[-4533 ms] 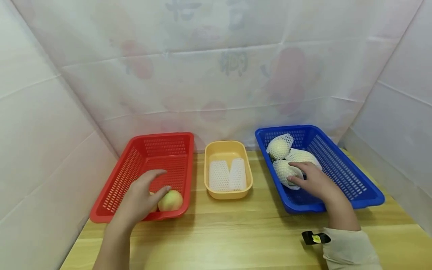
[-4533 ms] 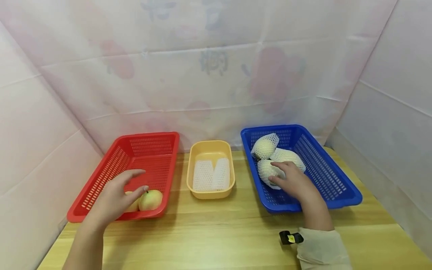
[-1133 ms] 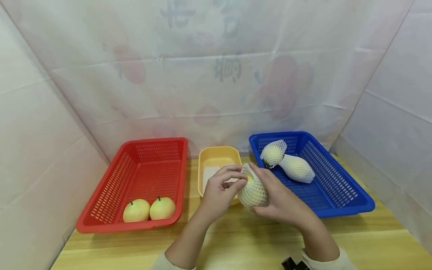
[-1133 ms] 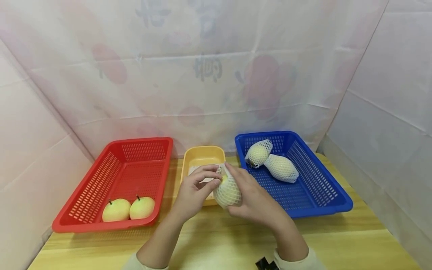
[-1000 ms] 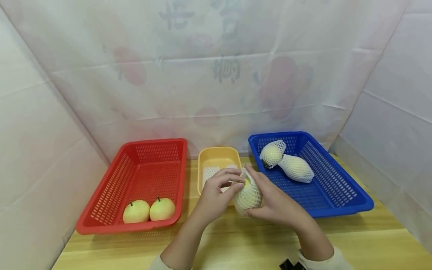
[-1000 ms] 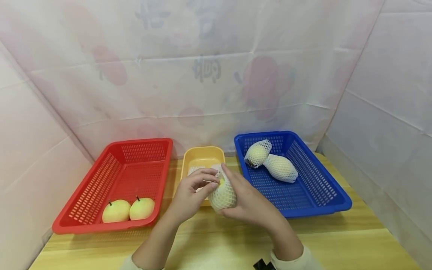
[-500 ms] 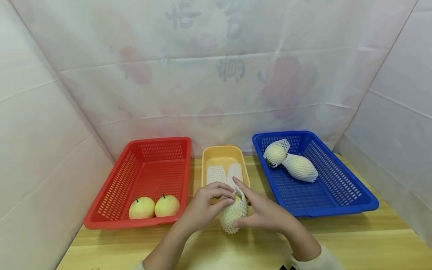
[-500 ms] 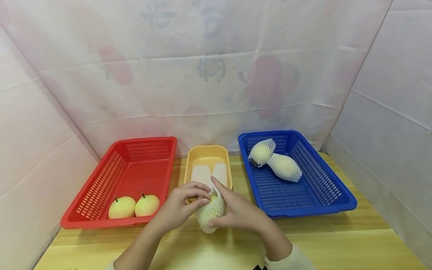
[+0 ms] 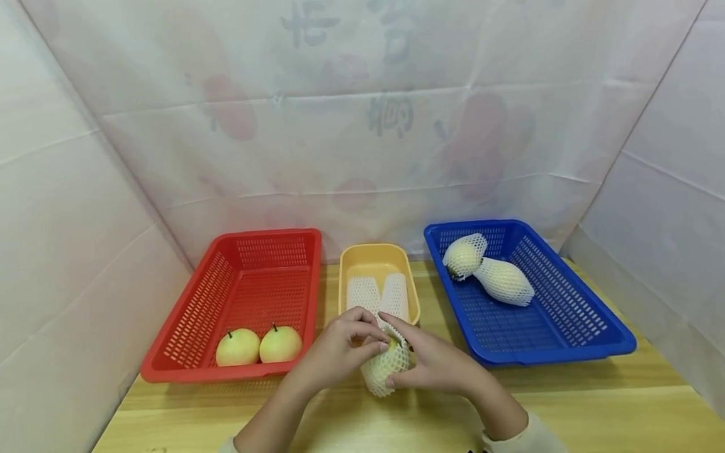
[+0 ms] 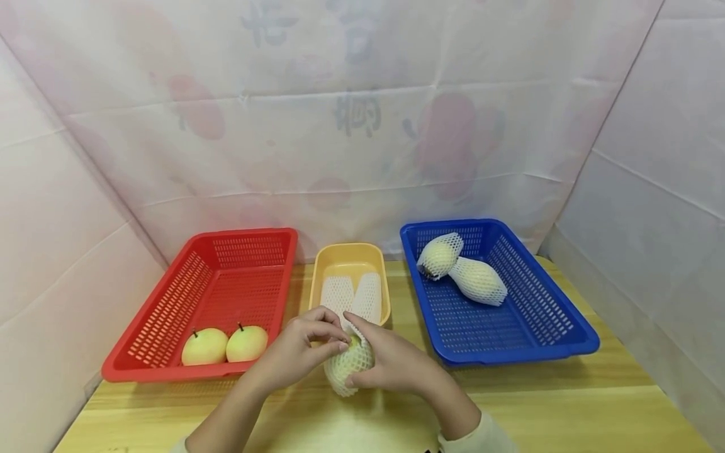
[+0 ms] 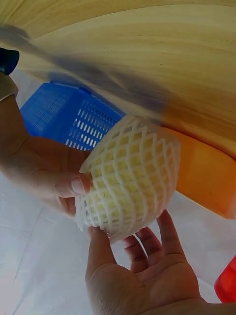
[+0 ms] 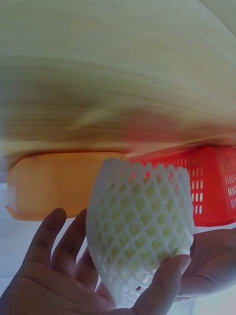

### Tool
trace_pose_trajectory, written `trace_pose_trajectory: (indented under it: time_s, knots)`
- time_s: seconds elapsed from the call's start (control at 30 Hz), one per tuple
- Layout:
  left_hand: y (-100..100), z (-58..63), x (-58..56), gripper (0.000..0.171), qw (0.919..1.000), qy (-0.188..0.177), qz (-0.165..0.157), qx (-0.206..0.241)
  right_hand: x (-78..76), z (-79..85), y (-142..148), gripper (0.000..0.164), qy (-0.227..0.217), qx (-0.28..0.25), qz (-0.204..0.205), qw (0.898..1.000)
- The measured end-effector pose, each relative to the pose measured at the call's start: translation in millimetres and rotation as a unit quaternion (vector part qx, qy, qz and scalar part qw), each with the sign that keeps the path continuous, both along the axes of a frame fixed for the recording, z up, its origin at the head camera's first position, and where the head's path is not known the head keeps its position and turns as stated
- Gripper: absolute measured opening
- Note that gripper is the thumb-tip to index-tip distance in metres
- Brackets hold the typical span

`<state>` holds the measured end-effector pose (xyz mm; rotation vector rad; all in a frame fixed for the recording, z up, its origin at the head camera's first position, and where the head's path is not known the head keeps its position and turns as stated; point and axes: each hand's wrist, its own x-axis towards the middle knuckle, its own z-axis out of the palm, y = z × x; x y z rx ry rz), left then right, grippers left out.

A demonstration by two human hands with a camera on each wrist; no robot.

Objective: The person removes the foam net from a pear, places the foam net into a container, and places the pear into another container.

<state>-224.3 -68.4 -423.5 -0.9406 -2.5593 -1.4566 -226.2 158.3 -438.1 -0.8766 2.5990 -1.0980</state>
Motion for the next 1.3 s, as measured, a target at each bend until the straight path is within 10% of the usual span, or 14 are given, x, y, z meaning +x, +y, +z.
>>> trace_pose_trajectory:
  time_s: [1.3]
  knots:
    - [-7.1,-1.8,-3.6,0.021,0.9874,-0.062,-0.068,-0.129,-2.2,-2.4,-6.8,0.021,0.101,0.02,-0.004,0.995]
